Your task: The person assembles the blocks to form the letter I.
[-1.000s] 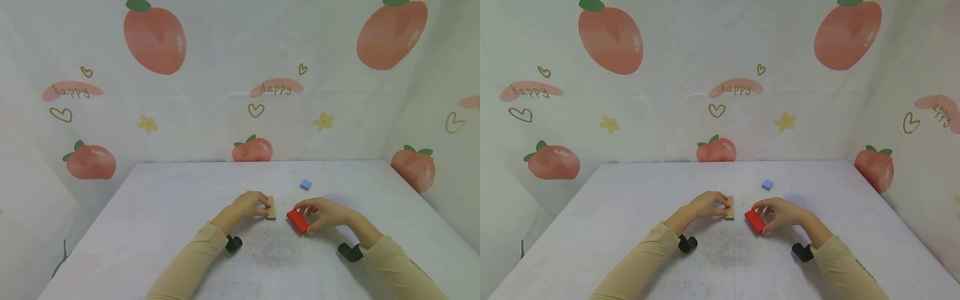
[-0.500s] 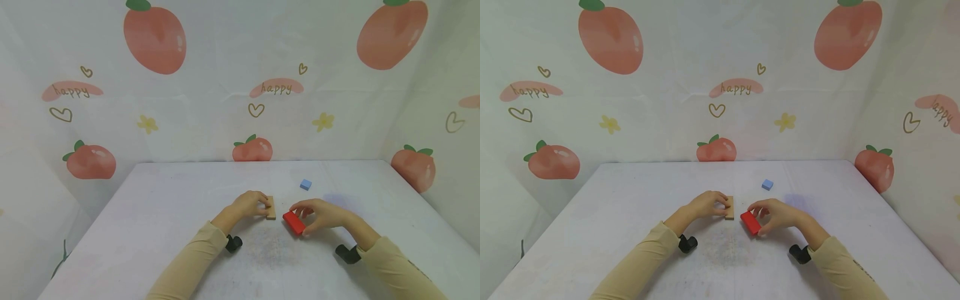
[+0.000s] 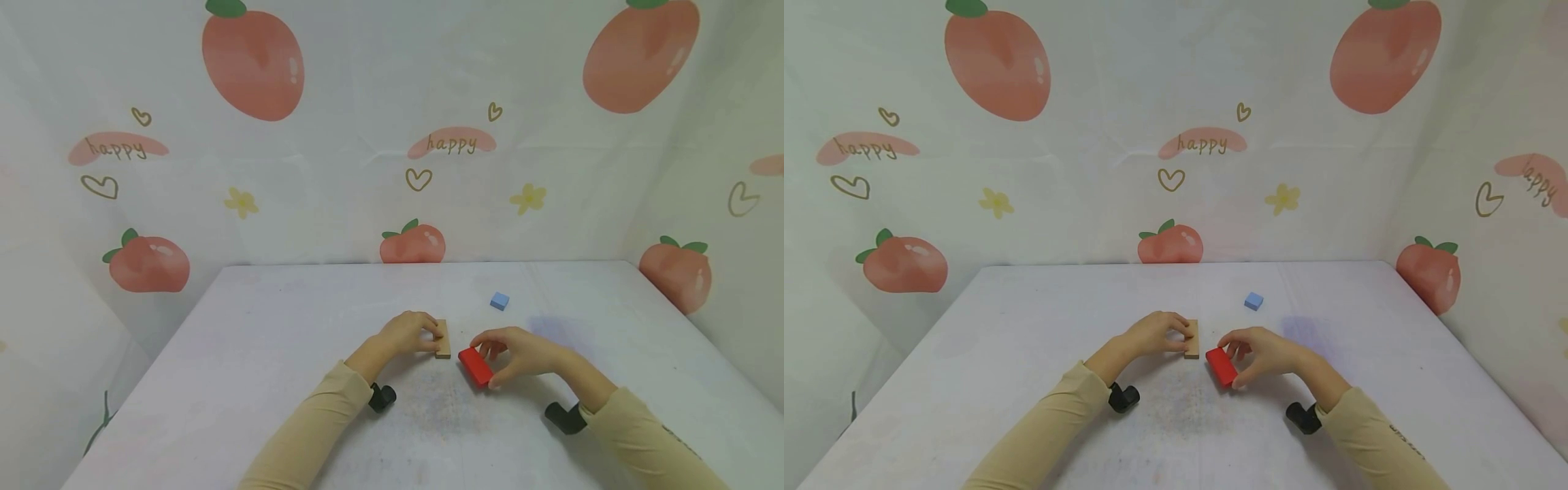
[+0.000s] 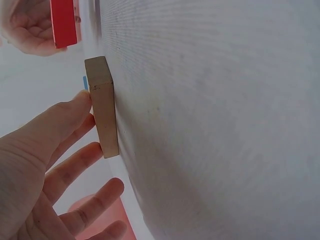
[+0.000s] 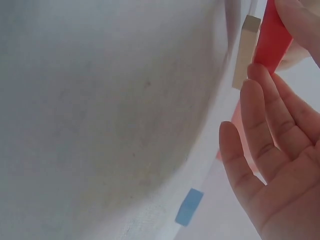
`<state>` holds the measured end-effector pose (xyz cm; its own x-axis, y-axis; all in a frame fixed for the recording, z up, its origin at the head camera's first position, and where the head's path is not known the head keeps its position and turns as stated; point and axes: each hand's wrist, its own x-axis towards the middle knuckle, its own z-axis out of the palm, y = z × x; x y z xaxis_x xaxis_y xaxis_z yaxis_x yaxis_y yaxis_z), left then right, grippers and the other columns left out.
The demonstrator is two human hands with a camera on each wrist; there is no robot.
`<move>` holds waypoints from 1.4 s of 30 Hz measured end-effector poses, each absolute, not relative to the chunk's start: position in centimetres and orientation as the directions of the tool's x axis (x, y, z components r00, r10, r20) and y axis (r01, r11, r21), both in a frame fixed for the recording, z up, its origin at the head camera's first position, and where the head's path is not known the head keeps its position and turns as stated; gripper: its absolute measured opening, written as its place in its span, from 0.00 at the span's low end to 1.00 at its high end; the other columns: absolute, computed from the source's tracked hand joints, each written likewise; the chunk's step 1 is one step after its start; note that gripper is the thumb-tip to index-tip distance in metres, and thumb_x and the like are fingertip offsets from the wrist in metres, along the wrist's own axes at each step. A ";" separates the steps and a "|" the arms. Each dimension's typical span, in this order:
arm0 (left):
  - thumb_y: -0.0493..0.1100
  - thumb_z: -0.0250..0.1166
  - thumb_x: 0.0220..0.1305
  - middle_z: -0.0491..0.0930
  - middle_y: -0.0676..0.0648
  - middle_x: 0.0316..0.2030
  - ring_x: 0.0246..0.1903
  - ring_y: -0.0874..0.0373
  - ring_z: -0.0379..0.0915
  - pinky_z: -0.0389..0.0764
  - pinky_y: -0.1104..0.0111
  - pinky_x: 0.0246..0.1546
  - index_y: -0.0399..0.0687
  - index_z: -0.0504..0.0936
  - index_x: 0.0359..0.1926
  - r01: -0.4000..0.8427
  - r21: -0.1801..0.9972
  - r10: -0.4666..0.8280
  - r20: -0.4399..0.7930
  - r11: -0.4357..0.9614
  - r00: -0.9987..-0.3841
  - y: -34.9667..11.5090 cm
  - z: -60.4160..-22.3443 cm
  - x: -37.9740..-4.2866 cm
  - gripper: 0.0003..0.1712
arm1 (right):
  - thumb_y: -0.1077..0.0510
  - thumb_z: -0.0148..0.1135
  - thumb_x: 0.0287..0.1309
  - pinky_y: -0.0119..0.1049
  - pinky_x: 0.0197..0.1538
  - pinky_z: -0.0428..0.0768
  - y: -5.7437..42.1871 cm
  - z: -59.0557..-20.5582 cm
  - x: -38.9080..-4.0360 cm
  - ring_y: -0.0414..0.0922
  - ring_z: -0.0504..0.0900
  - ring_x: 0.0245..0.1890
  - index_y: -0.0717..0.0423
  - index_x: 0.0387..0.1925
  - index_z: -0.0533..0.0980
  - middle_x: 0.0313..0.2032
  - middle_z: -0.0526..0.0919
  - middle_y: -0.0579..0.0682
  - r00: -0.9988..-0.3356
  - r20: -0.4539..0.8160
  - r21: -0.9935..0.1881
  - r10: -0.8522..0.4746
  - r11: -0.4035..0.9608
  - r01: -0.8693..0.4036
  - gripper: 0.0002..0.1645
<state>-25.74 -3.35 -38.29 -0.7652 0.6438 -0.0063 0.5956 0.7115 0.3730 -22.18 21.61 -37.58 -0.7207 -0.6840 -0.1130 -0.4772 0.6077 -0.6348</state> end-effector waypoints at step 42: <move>0.46 0.67 0.56 0.80 0.48 0.52 0.56 0.54 0.74 0.72 0.62 0.59 0.50 0.85 0.45 0.577 0.375 0.633 -0.034 0.726 -0.774 -3.2 -38.2 -25.8 0.15 | 0.51 0.75 0.39 0.28 0.41 0.78 20.2 -38.1 -21.3 0.36 0.77 0.33 0.62 0.47 0.74 0.34 0.81 0.45 -0.721 -0.038 -0.645 -0.692 0.568 -0.511 0.33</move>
<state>-25.78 -3.19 -38.21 -0.7735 0.6329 -0.0339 0.5772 0.7256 0.3747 -21.31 20.23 -38.09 -0.7210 -0.6919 -0.0381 -0.5113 0.5684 -0.6446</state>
